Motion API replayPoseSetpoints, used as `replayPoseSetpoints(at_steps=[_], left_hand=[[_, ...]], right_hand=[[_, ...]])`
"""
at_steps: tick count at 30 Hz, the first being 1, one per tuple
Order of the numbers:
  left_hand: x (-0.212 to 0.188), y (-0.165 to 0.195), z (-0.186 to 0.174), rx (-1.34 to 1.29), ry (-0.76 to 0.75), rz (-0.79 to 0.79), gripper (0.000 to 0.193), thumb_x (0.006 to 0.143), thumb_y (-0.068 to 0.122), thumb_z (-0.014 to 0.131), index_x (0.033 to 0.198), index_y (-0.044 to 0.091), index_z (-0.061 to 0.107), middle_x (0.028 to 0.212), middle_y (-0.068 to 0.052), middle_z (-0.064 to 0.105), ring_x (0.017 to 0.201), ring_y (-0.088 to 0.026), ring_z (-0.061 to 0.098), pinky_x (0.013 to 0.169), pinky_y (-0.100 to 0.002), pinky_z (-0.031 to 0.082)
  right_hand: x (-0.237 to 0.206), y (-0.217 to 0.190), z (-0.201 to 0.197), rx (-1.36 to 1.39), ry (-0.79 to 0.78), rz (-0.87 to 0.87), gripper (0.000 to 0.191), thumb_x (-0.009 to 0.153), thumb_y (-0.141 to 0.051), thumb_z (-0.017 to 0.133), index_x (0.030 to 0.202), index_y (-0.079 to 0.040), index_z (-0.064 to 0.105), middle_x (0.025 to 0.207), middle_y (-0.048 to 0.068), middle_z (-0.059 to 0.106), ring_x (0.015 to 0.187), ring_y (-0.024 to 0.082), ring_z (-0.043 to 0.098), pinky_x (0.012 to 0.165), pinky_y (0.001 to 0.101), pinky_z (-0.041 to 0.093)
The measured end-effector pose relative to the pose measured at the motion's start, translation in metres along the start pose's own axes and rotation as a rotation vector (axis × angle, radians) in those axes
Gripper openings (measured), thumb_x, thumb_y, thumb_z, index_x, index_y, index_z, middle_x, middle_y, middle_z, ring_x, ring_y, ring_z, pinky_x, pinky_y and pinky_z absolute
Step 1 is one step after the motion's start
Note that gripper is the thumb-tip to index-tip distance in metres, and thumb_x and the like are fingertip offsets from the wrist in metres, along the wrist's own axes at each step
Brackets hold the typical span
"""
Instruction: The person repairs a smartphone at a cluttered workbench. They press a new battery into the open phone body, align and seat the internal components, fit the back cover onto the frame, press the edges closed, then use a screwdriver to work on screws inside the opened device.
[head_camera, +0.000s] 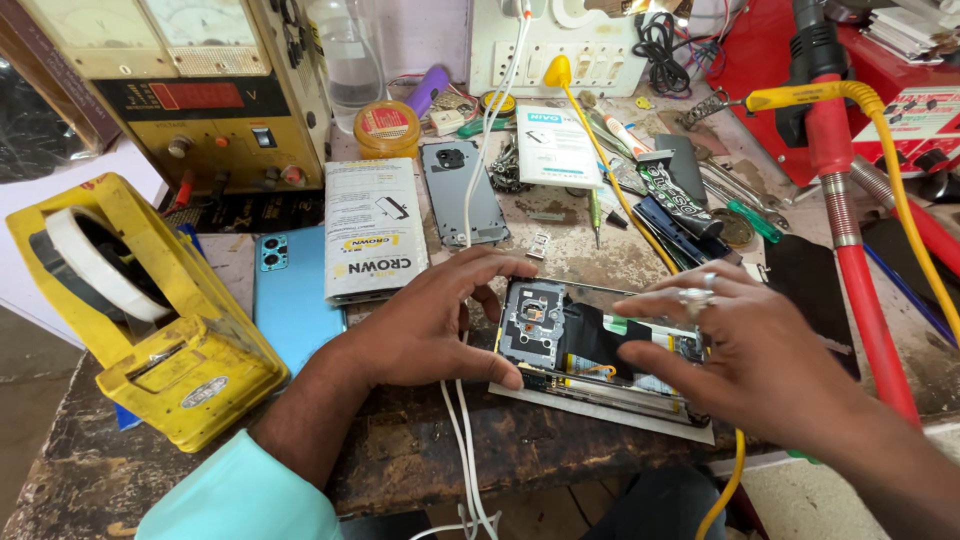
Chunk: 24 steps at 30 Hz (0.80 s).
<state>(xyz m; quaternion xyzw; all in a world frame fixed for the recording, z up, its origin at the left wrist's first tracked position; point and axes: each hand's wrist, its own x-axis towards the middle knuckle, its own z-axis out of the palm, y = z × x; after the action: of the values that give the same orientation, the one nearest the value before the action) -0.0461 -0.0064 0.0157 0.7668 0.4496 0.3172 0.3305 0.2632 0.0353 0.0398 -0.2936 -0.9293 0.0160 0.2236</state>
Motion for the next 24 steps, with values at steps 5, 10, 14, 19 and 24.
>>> replayPoseSetpoints(at_steps=[5,10,14,19,24], left_hand=[[-0.003,-0.002,0.001,-0.052,-0.002,0.033,0.095,0.06,0.031,0.094,0.144,0.02,0.053,0.144,-0.003,0.053,0.103,-0.018,0.064,0.081,-0.033,0.058],[-0.002,-0.004,0.001,-0.042,0.027,0.042,0.095,0.06,0.03,0.095,0.145,0.018,0.053,0.14,-0.005,0.054,0.104,-0.019,0.064,0.086,-0.033,0.056],[-0.001,-0.003,0.002,-0.04,0.031,-0.01,0.096,0.059,0.03,0.095,0.144,0.018,0.051,0.136,-0.006,0.054,0.105,-0.018,0.064,0.084,-0.035,0.057],[0.0,-0.003,0.008,-0.025,0.021,-0.06,0.1,0.058,0.028,0.095,0.145,0.017,0.045,0.135,-0.007,0.055,0.107,-0.02,0.064,0.086,-0.037,0.056],[0.002,-0.006,0.011,-0.045,0.012,-0.042,0.102,0.06,0.026,0.095,0.145,0.015,0.04,0.132,-0.008,0.061,0.11,-0.022,0.066,0.092,-0.037,0.055]], right_hand=[[0.023,-0.021,0.003,-0.031,-0.149,0.125,0.031,0.089,-0.034,0.067,0.113,-0.015,0.071,0.083,0.01,0.075,0.091,0.03,0.07,0.089,0.0456,0.051],[0.037,-0.038,0.006,-0.087,-0.142,0.11,0.027,0.091,-0.026,0.062,0.112,-0.01,0.064,0.083,0.014,0.07,0.095,0.035,0.066,0.083,0.05,0.049],[0.041,-0.042,0.01,-0.129,-0.147,0.121,0.029,0.089,-0.028,0.064,0.112,-0.01,0.065,0.081,0.014,0.069,0.093,0.034,0.065,0.084,0.0493,0.049],[0.045,-0.039,0.012,-0.017,-0.052,0.223,0.034,0.079,-0.034,0.075,0.103,-0.01,0.068,0.08,0.007,0.071,0.088,0.03,0.066,0.081,0.046,0.05],[0.052,-0.027,0.006,-0.195,-0.211,0.36,0.029,0.082,-0.043,0.079,0.087,-0.014,0.075,0.069,0.003,0.073,0.088,0.023,0.069,0.09,0.0424,0.048]])
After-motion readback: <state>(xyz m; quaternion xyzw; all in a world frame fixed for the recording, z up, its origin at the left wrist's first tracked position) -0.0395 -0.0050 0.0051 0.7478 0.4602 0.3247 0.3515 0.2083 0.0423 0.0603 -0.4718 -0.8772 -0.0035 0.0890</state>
